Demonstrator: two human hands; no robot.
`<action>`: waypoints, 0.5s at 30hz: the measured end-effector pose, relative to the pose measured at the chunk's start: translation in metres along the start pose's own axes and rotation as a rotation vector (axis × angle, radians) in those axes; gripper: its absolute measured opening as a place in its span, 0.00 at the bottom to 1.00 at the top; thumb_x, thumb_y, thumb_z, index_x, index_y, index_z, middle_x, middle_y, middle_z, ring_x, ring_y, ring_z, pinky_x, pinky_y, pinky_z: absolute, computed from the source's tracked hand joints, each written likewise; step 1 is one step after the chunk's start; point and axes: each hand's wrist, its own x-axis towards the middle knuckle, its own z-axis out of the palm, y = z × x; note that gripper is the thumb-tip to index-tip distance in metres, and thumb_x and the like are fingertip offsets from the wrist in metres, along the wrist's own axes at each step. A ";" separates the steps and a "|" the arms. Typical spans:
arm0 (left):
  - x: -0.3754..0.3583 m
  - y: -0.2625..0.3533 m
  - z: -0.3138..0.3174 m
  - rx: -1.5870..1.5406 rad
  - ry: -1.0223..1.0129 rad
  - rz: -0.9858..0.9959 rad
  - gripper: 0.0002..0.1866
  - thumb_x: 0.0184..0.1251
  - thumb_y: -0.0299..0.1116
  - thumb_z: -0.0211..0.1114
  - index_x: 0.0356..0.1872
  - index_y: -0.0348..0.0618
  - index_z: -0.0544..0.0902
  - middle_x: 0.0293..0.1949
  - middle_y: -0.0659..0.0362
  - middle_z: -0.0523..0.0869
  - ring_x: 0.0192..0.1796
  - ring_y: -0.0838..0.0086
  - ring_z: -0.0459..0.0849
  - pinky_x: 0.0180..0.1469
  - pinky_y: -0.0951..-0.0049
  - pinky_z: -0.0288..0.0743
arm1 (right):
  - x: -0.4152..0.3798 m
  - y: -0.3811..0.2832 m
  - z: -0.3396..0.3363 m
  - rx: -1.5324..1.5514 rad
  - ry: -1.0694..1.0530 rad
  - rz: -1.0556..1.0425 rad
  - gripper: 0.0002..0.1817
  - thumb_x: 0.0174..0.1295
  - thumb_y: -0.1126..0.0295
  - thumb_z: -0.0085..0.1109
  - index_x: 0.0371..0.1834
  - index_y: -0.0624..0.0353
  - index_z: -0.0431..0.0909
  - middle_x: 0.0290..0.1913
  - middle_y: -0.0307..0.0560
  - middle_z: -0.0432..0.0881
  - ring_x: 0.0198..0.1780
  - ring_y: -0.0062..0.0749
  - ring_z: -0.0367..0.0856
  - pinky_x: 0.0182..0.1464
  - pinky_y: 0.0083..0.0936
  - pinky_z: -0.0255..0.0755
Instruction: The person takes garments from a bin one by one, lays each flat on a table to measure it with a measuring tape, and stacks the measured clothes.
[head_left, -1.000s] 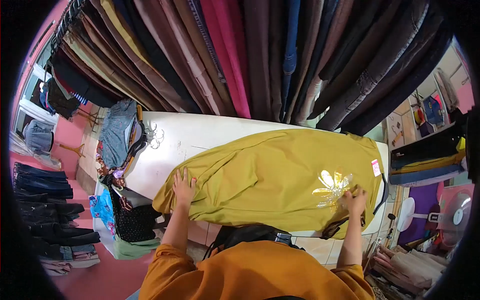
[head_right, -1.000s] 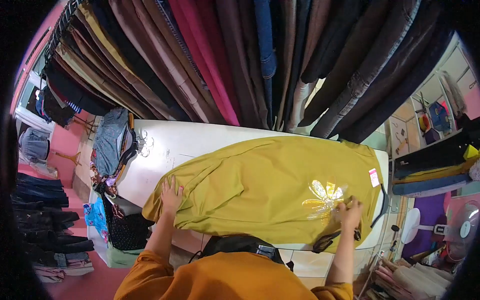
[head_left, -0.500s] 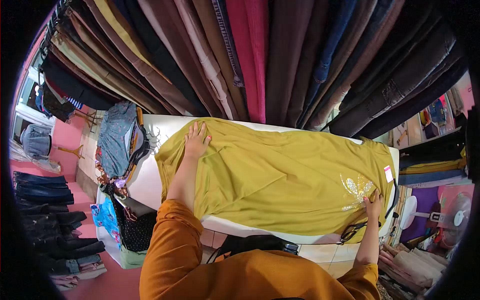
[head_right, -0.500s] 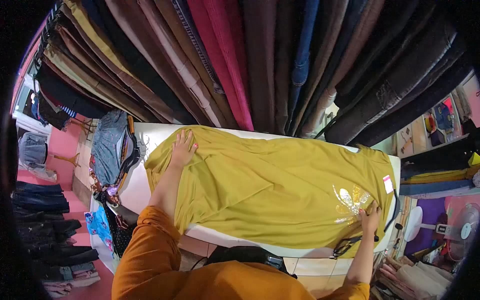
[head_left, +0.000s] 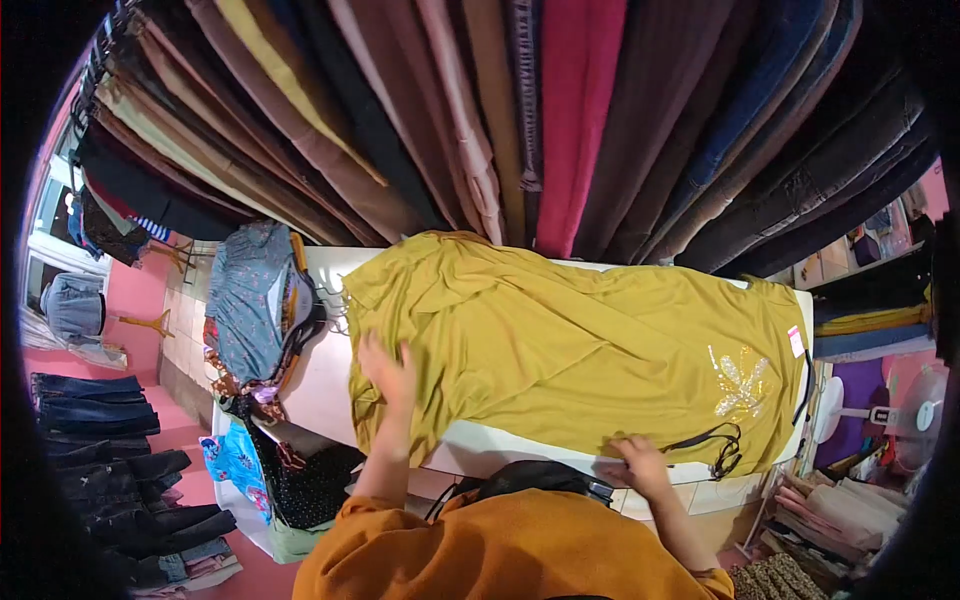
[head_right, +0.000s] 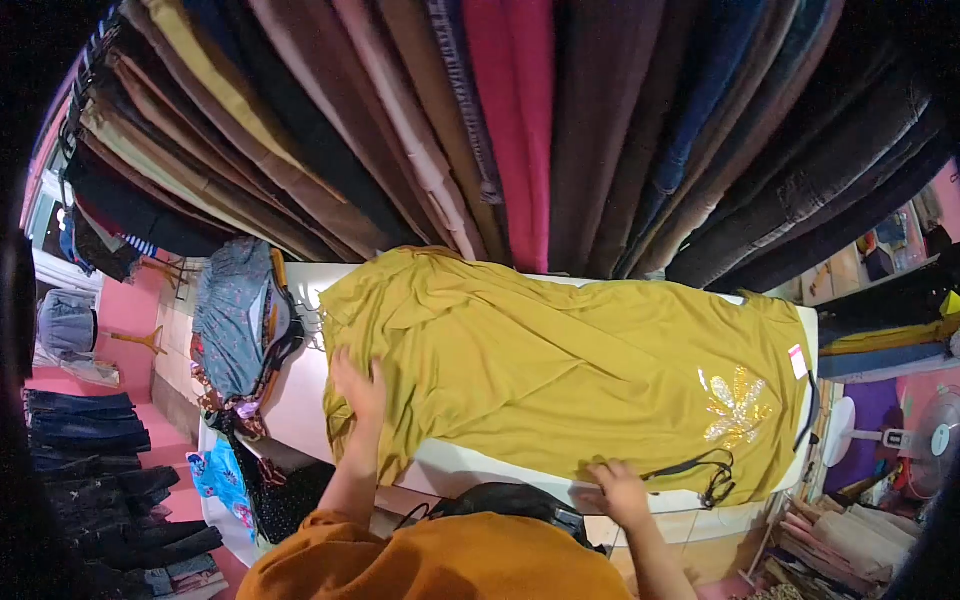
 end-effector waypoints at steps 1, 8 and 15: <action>-0.014 -0.018 -0.006 0.005 0.008 -0.003 0.24 0.58 0.34 0.63 0.55 0.35 0.72 0.59 0.42 0.70 0.65 0.50 0.63 0.65 0.53 0.56 | 0.002 -0.002 0.008 0.001 0.000 -0.010 0.19 0.44 0.63 0.69 0.39 0.56 0.78 0.37 0.50 0.78 0.44 0.48 0.75 0.44 0.39 0.72; -0.001 -0.086 -0.022 0.153 -0.295 -0.138 0.14 0.58 0.32 0.64 0.43 0.38 0.76 0.49 0.47 0.77 0.52 0.52 0.73 0.51 0.56 0.66 | 0.006 0.013 0.031 -0.218 -0.081 -0.050 0.05 0.52 0.69 0.55 0.31 0.55 0.77 0.32 0.46 0.79 0.40 0.46 0.77 0.41 0.37 0.74; 0.042 -0.173 -0.021 -0.312 -0.149 -0.272 0.07 0.59 0.29 0.64 0.30 0.34 0.79 0.28 0.48 0.82 0.31 0.57 0.80 0.38 0.65 0.73 | -0.046 0.007 0.040 -0.240 -0.561 0.062 0.10 0.56 0.64 0.54 0.36 0.48 0.83 0.39 0.43 0.84 0.44 0.43 0.82 0.45 0.38 0.76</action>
